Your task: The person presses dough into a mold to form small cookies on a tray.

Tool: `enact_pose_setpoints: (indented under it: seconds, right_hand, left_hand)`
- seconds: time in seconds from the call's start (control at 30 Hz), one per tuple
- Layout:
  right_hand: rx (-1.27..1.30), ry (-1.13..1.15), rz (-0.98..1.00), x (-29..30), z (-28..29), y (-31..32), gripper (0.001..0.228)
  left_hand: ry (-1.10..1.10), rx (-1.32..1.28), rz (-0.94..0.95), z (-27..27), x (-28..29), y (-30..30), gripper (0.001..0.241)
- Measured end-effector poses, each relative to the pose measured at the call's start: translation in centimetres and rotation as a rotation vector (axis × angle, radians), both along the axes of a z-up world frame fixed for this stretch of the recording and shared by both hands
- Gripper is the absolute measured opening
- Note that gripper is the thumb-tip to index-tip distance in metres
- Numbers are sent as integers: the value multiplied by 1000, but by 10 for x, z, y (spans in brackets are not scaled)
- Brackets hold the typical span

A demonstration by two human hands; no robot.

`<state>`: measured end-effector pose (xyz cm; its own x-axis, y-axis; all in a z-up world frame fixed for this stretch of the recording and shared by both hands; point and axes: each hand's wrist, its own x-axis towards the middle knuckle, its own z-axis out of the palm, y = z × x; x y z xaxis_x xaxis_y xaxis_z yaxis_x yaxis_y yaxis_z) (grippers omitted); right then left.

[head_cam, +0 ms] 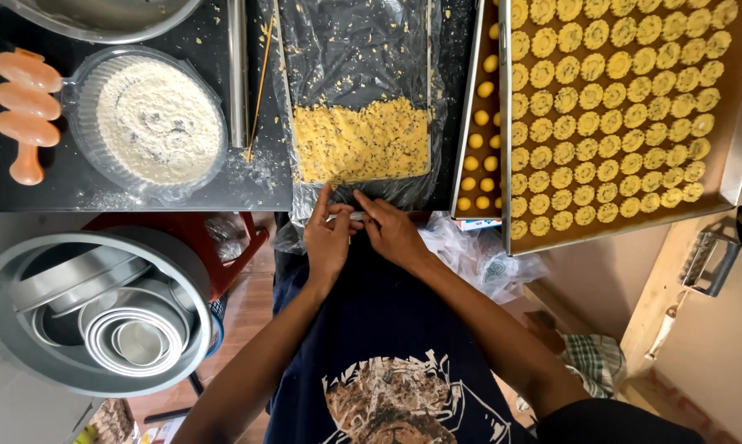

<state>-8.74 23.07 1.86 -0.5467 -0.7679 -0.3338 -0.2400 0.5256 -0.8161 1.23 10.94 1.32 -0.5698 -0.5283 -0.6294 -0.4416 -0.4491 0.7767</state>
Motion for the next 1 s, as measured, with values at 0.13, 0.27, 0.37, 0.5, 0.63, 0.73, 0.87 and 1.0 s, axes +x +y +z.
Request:
enact_pose_setpoints:
  seconds: [0.13, 0.27, 0.37, 0.5, 0.63, 0.73, 0.87, 1.0]
  right_hand:
    - [-33, 18, -12, 0, -5, 2, 55]
    - [-128, 13, -134, 4, -20, 12, 47]
    - [-155, -105, -377, 11, -54, 28, 39]
    - [-116, -295, -624, 2, -49, 31, 38]
    - [-152, -390, -754, -3, -49, 30, 33]
    - [-172, -392, -760, -3, -48, 29, 34]
    - [-208, -418, -790, -2, -47, 29, 33]
    - [-214, -421, -831, -7, -32, 24, 34]
  left_hand:
    - [22, 55, 27, -13, -3, 5, 58]
    - [5, 52, -3, -13, -13, 13, 51]
    - [15, 93, -17, -22, -16, 22, 52]
    - [19, 97, -32, -18, -24, 27, 51]
    - [44, 85, -24, -21, -27, 32, 50]
    - [60, 81, -26, -27, -29, 38, 49]
    - [50, 77, -45, -23, -34, 39, 49]
    - [30, 112, -48, -14, -40, 37, 48]
